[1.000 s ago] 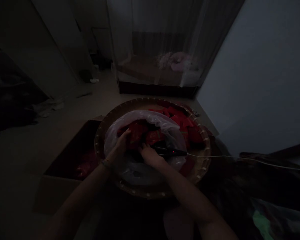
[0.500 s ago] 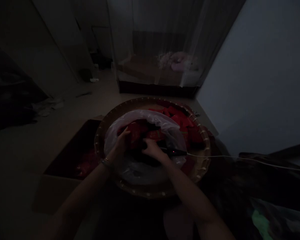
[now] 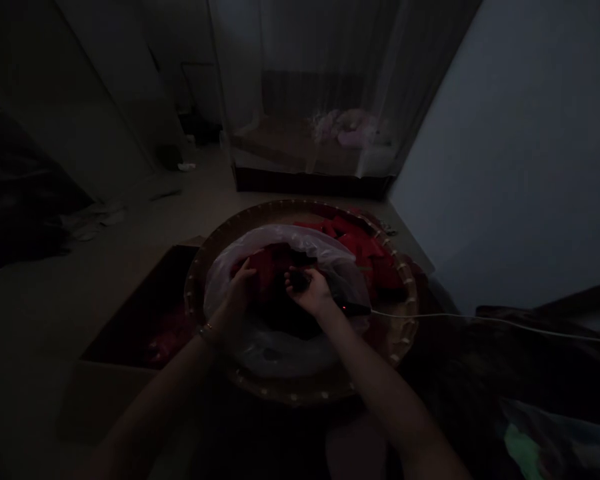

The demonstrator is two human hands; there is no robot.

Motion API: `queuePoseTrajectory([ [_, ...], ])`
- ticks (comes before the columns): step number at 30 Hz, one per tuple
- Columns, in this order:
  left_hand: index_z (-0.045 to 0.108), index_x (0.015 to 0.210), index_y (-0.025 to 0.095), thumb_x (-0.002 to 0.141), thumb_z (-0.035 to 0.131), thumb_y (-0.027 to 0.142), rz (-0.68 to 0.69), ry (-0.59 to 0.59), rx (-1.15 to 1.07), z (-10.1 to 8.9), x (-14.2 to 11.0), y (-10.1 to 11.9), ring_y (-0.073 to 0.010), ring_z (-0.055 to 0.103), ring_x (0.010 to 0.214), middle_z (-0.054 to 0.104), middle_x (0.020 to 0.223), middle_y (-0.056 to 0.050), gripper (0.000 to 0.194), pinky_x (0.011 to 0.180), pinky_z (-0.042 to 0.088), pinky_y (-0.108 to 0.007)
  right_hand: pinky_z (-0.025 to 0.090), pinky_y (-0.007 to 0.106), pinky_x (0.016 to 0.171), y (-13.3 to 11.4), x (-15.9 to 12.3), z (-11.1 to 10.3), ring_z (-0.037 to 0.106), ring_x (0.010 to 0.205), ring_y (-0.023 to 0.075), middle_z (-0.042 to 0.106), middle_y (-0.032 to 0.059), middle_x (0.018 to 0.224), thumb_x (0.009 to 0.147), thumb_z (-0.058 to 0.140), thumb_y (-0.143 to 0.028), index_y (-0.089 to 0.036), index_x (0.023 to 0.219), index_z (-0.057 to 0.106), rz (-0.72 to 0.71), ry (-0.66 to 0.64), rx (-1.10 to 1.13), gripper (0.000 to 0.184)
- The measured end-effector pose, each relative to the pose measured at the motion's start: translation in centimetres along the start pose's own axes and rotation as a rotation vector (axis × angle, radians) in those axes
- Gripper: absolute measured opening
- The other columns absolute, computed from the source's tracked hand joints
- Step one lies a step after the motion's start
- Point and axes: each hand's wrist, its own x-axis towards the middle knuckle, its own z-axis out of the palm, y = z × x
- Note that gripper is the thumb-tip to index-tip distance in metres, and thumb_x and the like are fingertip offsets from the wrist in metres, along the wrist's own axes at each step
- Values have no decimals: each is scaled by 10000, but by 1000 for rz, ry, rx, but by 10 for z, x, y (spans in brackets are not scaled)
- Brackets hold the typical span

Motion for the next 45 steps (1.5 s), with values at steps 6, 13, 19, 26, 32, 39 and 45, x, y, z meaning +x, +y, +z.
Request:
queuePoseTrajectory([
  [6, 476, 1274, 239, 661, 551, 194, 151, -113, 327, -2, -5, 1, -245, 483, 1176, 508, 1314, -34, 619, 971, 402, -359, 536, 288, 581, 3, -2, 6, 631, 651, 160, 665, 72, 665, 899, 332, -243, -144, 754, 610, -47, 77, 49, 329],
  [13, 469, 1203, 196, 703, 591, 147, 385, -290, 861, 7, -14, -1, -209, 528, 1077, 544, 1208, -83, 517, 935, 427, -352, 562, 291, 616, -2, -2, 6, 660, 722, 175, 683, 91, 692, 894, 340, -194, -140, 768, 622, -151, 128, 71, 313],
  [19, 490, 1146, 203, 704, 676, 172, 513, -369, 1038, 7, -15, -4, -218, 541, 1063, 566, 1131, -83, 480, 921, 442, -369, 561, 306, 653, -7, -8, 13, 670, 738, 188, 691, 114, 710, 928, 309, -279, -132, 780, 635, -225, 117, 64, 387],
  [26, 517, 1078, 214, 695, 723, 226, 508, -402, 1171, 7, -16, -7, -223, 566, 1014, 582, 1093, -70, 435, 862, 475, -364, 542, 333, 691, -13, -25, 30, 668, 747, 187, 701, 93, 746, 938, 276, -331, -157, 797, 626, -287, 95, 51, 415],
  [32, 505, 1111, 226, 717, 703, 216, 519, -404, 1192, 8, -19, -8, -221, 576, 1042, 588, 1142, -65, 441, 863, 480, -361, 524, 342, 700, -5, -28, 43, 667, 746, 194, 699, 79, 731, 941, 276, -334, -167, 804, 620, -260, 68, -51, 406],
  [39, 499, 1127, 235, 729, 669, 185, 534, -410, 1196, 9, -20, -8, -208, 574, 1088, 568, 1220, -63, 435, 900, 482, -349, 516, 314, 704, 0, -23, 44, 658, 752, 175, 697, 47, 744, 915, 378, -351, -177, 827, 626, -384, 26, -140, 314],
  [45, 511, 1097, 228, 740, 648, 194, 519, -398, 1202, 11, -21, -7, -212, 587, 1069, 580, 1210, -63, 384, 890, 491, -353, 500, 272, 727, 6, -23, 46, 641, 747, 140, 687, 33, 786, 924, 373, -351, -180, 837, 640, -462, 70, -223, 329],
])
